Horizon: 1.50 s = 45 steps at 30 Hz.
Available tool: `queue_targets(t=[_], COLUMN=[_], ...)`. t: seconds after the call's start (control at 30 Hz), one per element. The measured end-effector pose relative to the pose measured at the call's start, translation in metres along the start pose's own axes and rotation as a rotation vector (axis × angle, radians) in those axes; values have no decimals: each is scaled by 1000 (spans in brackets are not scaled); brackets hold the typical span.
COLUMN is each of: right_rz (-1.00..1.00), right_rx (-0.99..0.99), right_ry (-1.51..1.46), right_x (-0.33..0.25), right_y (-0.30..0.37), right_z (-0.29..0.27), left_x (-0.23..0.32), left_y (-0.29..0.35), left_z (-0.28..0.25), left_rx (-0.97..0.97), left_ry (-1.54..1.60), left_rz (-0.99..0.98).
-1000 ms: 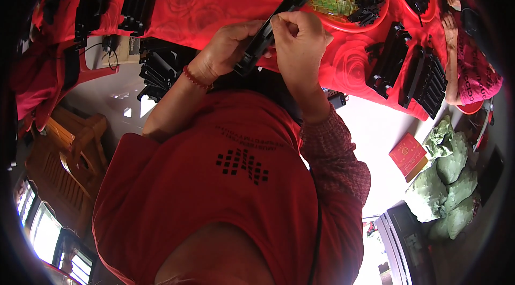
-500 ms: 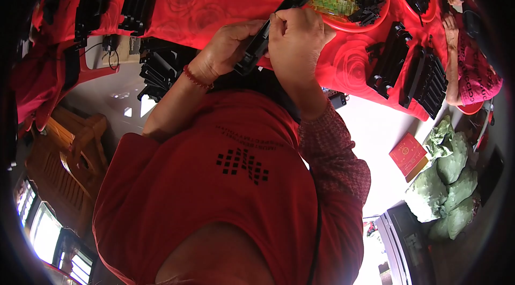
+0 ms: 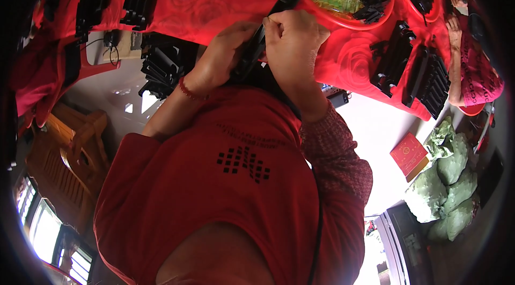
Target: The person assembles plastic components by taking small plastic parts from trays and inserting them into black plastic housings by hand.
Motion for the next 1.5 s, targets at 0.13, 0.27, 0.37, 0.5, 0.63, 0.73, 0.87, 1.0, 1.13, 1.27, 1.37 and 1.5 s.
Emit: queue_targets(t=[0.13, 0.27, 0.37, 0.5, 0.63, 0.73, 0.87, 1.0, 1.13, 1.27, 1.37, 1.5], right_rz=[-31, 75, 67, 58, 0, -16, -12, -30, -51, 88, 110, 131], right_rx=[-32, -115, -118, -126, -117, -120, -134, -129, -170, -148, 22, 52], right_ry=[-18, -85, -67, -16, 52, 74, 73, 100, 18, -268, -216, -142], right_x=[2, 6, 9, 8, 6, 5, 4, 3, 5, 13, 20, 23], right_y=[5, 14, 17, 19, 20, 20, 20, 18, 18, 20, 21, 16], right_z=[8, 16, 20, 22, 23, 23, 22, 20, 17, 6, -12, -21], left_x=[-4, -7, -12, -18, -24, -22, -21, -31, -34, -35, -32, -27], left_y=[16, 23, 25, 26, 22, 20, 10, 4, 2, 1, 6, 11], left_z=[-4, -5, -9, -17, -22, -18, -14, -12, -14, -15, -15, -11], left_rx=[44, -6, -25, -70, -26, 29, 62, 164, 205, 208, 190, 157], left_ry=[43, 145, 209, 46, -105, -163, -202, -279, -319, -285, -229, -210], left_rz=[-46, -31, -16, 2, 5, 49, 74, 108, 160, 134, 131, 163])
Point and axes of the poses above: each hand's wrist, its own y-axis away from the middle knuckle, its own z-axis out of the palm, x = y × z, the point moved 5 cm from there along -y, towards the middle knuckle, and after that the axes turned 1 degree about -x, right-handed, at the moved point
